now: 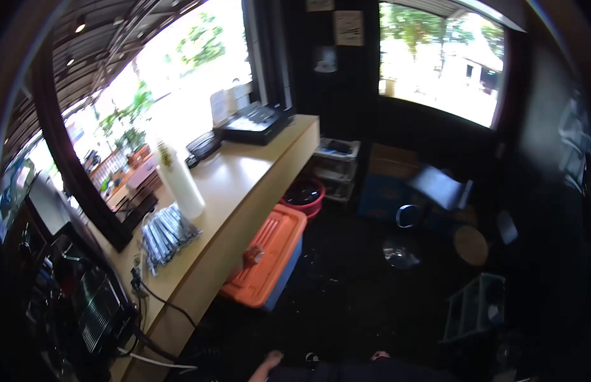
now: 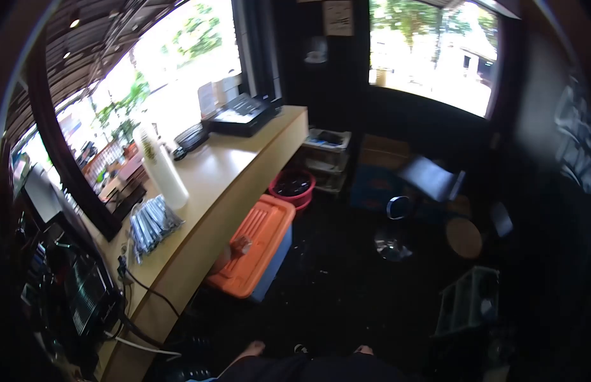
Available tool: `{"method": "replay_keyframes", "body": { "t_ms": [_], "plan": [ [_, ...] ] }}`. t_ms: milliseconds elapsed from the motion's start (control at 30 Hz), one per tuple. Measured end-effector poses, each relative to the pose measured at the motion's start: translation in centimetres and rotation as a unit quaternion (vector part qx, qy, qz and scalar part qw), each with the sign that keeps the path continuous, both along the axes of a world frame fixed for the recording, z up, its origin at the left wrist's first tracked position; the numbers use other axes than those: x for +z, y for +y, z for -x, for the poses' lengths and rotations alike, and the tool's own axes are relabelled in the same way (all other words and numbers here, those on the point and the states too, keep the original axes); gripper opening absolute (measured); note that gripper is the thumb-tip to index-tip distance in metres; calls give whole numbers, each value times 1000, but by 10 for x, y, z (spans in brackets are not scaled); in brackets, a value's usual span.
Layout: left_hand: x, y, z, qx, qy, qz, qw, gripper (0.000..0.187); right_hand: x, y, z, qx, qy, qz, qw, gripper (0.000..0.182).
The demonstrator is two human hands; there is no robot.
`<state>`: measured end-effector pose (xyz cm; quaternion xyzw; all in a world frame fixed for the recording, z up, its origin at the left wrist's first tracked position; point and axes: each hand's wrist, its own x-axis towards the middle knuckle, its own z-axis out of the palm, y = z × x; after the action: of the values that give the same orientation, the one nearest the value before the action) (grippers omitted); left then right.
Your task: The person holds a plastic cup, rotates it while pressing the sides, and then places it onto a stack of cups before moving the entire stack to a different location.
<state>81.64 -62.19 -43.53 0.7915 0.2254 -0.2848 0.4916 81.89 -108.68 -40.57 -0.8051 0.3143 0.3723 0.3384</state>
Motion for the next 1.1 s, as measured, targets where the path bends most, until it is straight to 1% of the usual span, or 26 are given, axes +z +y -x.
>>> {"method": "replay_keyframes", "body": {
  "t_ms": [67, 133, 200, 267, 300, 333, 367, 433, 467, 533, 567, 600, 633, 700, 733, 767, 800, 833, 867, 900, 933, 967, 1000, 1033, 1067, 1100],
  "plan": [
    [-6, 1, -34, 86, -71, 62, 992, 40, 1, 16, -51, 29, 1, -2, 1000, 22],
    [33, -7, -61, 91, -82, 47, 991, 41, -18, 24, -103, 65, -19, -34, 997, 23],
    [51, -11, -77, 134, -77, 61, 986, 41, -31, 37, -151, 97, -41, -68, 992, 23],
    [66, -6, -107, 173, -84, 76, 978, 41, -19, 65, -212, 156, -183, -117, 963, 22],
    [74, -4, -120, 210, -121, 92, 966, 41, -15, 82, -250, 182, -252, -134, 941, 19],
    [85, -5, -125, 247, -152, 105, 951, 41, -15, 98, -291, 210, -320, -200, 902, 16],
    [103, -2, -140, 288, -151, 133, 936, 41, 5, 126, -332, 156, -288, -239, 914, 19],
    [159, 3, -177, 307, -203, 129, 921, 41, 95, 192, -406, 233, -436, -258, 830, 14],
    [191, 3, -196, 301, -248, 129, 912, 41, 151, 228, -434, 204, -421, -324, 822, 12],
    [255, 12, -234, 290, -316, 213, 878, 41, 207, 291, -487, 245, -496, -412, 724, 8],
    [292, 15, -254, 278, -400, 202, 850, 38, 253, 316, -500, 284, -493, -419, 708, 11],
    [322, 21, -272, 262, -480, 186, 817, 35, 290, 343, -511, 318, -501, -469, 655, 12],
    [338, 29, -292, 297, -555, 127, 767, 32, 314, 370, -521, 347, -504, -518, 598, 13],
    [371, 53, -324, 356, -650, -26, 670, 30, 329, 421, -538, 413, -508, -538, 531, 18],
    [388, 68, -337, 381, -672, -116, 624, 31, 340, 447, -543, 439, -466, -551, 535, 30],
    [397, 85, -351, 425, -679, -95, 591, 41, 348, 469, -546, 465, -426, -561, 536, 42],
    [403, 104, -365, 466, -687, -73, 553, 51, 350, 488, -548, 471, -421, -566, 530, 42],
    [409, 121, -375, 469, -690, -80, 546, 51, 348, 510, -551, 501, -419, -549, 521, 59],
    [416, 138, -383, 479, -671, -141, 548, 65, 346, 527, -556, 528, -420, -531, 512, 77],
    [418, 153, -388, 487, -650, -200, 548, 79, 341, 541, -562, 529, -422, -535, 505, 77],
    [411, 168, -390, 486, -653, -204, 545, 79, 335, 551, -565, 554, -414, -520, 501, 90],
    [407, 185, -393, 459, -634, -237, 576, 88, 330, 560, -568, 577, -406, -504, 498, 103],
    [414, 193, -398, 432, -614, -269, 604, 97, 333, 565, -569, 577, -411, -506, 493, 103],
    [417, 195, -406, 401, -656, -174, 615, 102, 333, 566, -569, 580, -408, -507, 491, 107],
    [416, 192, -410, 402, -659, -173, 612, 102, 332, 565, -568, 584, -405, -506, 489, 112],
    [421, 184, -412, 426, -615, -162, 644, 102, 331, 565, -567, 579, -398, -520, 485, 117]
  ]
}}
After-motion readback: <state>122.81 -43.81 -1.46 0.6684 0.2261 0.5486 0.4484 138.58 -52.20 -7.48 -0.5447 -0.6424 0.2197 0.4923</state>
